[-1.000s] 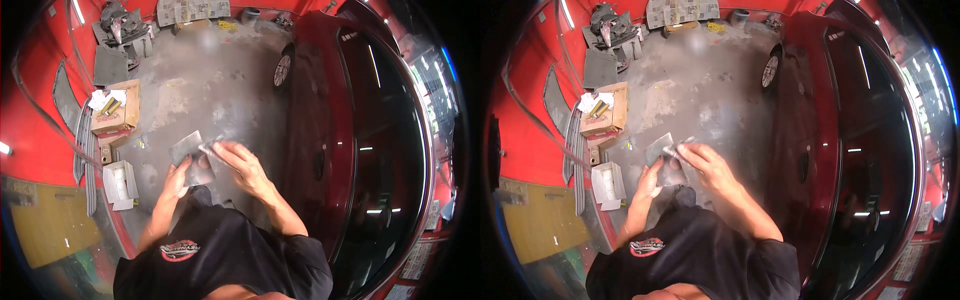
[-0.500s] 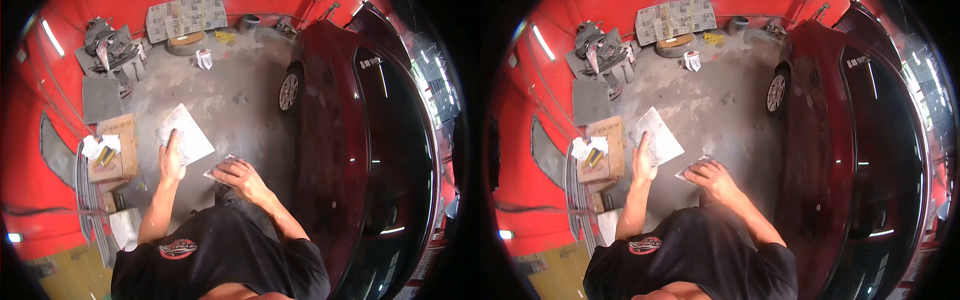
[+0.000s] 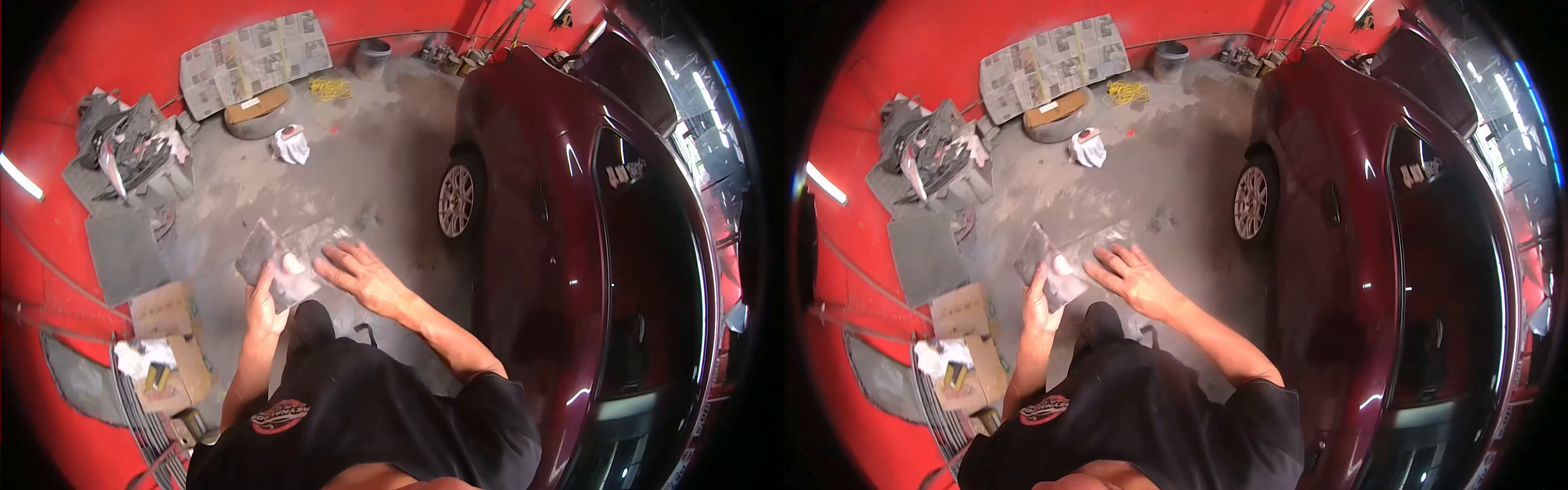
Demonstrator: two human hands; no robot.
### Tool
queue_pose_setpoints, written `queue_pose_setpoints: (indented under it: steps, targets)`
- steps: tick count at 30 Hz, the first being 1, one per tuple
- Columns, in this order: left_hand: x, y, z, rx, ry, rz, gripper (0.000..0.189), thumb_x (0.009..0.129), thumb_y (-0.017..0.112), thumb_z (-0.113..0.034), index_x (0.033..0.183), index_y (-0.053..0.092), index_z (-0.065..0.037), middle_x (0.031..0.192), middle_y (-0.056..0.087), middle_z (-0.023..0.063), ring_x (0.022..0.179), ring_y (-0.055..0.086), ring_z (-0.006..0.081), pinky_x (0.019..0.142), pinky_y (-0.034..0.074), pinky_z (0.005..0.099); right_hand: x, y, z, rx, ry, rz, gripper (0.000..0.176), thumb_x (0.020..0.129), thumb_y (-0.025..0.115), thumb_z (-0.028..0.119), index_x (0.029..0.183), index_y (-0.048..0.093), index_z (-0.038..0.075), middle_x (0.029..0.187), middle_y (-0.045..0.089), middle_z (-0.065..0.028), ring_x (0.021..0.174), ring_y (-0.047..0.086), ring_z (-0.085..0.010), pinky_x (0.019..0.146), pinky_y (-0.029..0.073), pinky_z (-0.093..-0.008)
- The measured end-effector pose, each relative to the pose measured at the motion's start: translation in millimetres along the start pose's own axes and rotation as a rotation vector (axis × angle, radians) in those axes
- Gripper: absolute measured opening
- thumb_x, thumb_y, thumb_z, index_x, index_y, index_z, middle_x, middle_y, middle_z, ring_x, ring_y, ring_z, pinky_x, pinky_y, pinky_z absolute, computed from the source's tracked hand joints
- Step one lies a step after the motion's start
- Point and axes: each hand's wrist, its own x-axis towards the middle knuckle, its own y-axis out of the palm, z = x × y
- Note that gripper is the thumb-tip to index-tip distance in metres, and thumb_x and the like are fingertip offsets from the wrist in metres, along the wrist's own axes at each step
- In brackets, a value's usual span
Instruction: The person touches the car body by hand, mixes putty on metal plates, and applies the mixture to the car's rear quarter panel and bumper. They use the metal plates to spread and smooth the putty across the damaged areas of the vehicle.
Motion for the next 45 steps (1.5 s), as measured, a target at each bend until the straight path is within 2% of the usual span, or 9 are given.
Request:
queue_pose_setpoints:
  steps: [2, 6, 9, 13, 22, 28, 39, 42, 45]
  targets:
    - [68.1, -9.5, -1.2, -0.019, 0.016, 0.0, 0.04, 0.099, 0.06, -0.02, 0.135, 0.053, -0.006, 0.127, 0.061, 0.0066, 0.112, 0.062, 0.021, 0.097, 0.05, 0.0399, 11.9, 7.0, -76.6, -0.171, 0.019, 0.207, 0.062, 0.086, 0.054, 0.004, 0.147, 0.045, 0.018, 0.146, 0.044, -0.0167, 0.135, 0.042, -0.038, 0.111, 0.033, -0.0591]
    - [198.3, 5.9, -11.7, 0.056, -0.08, -0.009, 0.037, 0.098, 0.061, -0.02, 0.132, 0.054, -0.006, 0.125, 0.062, 0.0076, 0.111, 0.063, 0.0223, 0.094, 0.052, 0.0421, 46.9, 21.0, -207.1, 0.349, 0.485, -0.25, 0.053, 0.089, 0.054, -0.001, 0.141, 0.052, 0.013, 0.126, 0.06, -0.0155, 0.117, 0.058, -0.0344, 0.104, 0.044, -0.0462]
    - [305.1, 24.6, -10.7, 0.17, -0.276, 0.13, 0.038, 0.097, 0.063, -0.02, 0.129, 0.054, -0.003, 0.115, 0.067, 0.0121, 0.105, 0.066, 0.0238, 0.09, 0.055, 0.0427, 64.4, 38.3, -307.0, 0.83, 0.955, -0.939, 0.036, 0.097, 0.055, 0.007, 0.133, 0.057, 0.006, 0.12, 0.065, -0.0063, 0.096, 0.061, -0.0213, 0.09, 0.051, -0.0393]
    - [431.9, 88.9, 4.2, 0.236, -0.536, 0.19, 0.035, 0.095, 0.066, -0.02, 0.125, 0.058, -0.003, 0.111, 0.068, 0.011, 0.104, 0.066, 0.0233, 0.089, 0.055, 0.0423, 65.5, 38.0, -396.6, 1.499, 1.329, -1.645, 0.033, 0.098, 0.057, 0.019, 0.127, 0.058, 0.003, 0.133, 0.059, -0.0088, 0.125, 0.053, -0.0267, 0.11, 0.038, -0.0465]
    - [700.4, 199.2, 108.3, 0.429, -0.847, 0.261, 0.032, 0.092, 0.071, -0.016, 0.119, 0.061, -0.005, 0.11, 0.067, 0.0061, 0.1, 0.066, 0.0206, 0.087, 0.056, 0.0435, 169.0, 16.7, -559.6, 1.591, 1.058, -2.017, 0.032, 0.102, 0.051, 0.016, 0.13, 0.055, 0.002, 0.13, 0.06, -0.0111, 0.121, 0.057, -0.0286, 0.108, 0.044, -0.0496]
    - [868.4, 288.2, 153.1, 0.447, -0.855, 0.305, 0.03, 0.092, 0.07, -0.016, 0.118, 0.061, -0.004, 0.106, 0.067, 0.0054, 0.098, 0.067, 0.0211, 0.086, 0.056, 0.0441, 312.8, -72.7, -740.0, 1.976, 0.683, -1.506, 0.055, 0.103, 0.039, 0.051, 0.14, 0.049, 0.012, 0.145, 0.05, -0.0065, 0.136, 0.044, -0.0267, 0.113, 0.032, -0.0484]
    - [1162.9, 373.4, 136.8, 0.445, -0.501, 0.294, 0.043, 0.094, 0.068, -0.025, 0.129, 0.055, -0.004, 0.117, 0.066, 0.0081, 0.105, 0.065, 0.0225, 0.093, 0.052, 0.0416, 543.5, -153.7, -1008.6, 1.793, 0.714, -0.87, 0.059, 0.101, 0.047, 0.052, 0.144, 0.045, 0.011, 0.14, 0.054, -0.0048, 0.126, 0.05, -0.0187, 0.104, 0.04, -0.0381]
    - [1271.0, 375.7, 145.0, 0.453, -0.574, 0.368, 0.043, 0.093, 0.068, -0.025, 0.129, 0.056, -0.005, 0.12, 0.065, 0.0082, 0.106, 0.064, 0.0219, 0.092, 0.052, 0.0409, 516.0, -128.9, -1079.6, 1.131, 0.977, -0.657, 0.063, 0.102, 0.045, 0.05, 0.149, 0.04, 0.007, 0.144, 0.051, -0.0102, 0.13, 0.049, -0.0223, 0.108, 0.037, -0.0392]
    - [1352.7, 427.4, 137.7, 0.493, -0.518, 0.414, 0.042, 0.093, 0.068, -0.026, 0.126, 0.058, -0.004, 0.117, 0.066, 0.0077, 0.103, 0.065, 0.021, 0.088, 0.054, 0.0402, 427.0, 15.6, -1146.3, 0.521, 1.704, -0.401, 0.067, 0.097, 0.046, 0.056, 0.136, 0.054, 0.002, 0.133, 0.058, -0.0251, 0.126, 0.053, -0.0378, 0.106, 0.04, -0.0428]
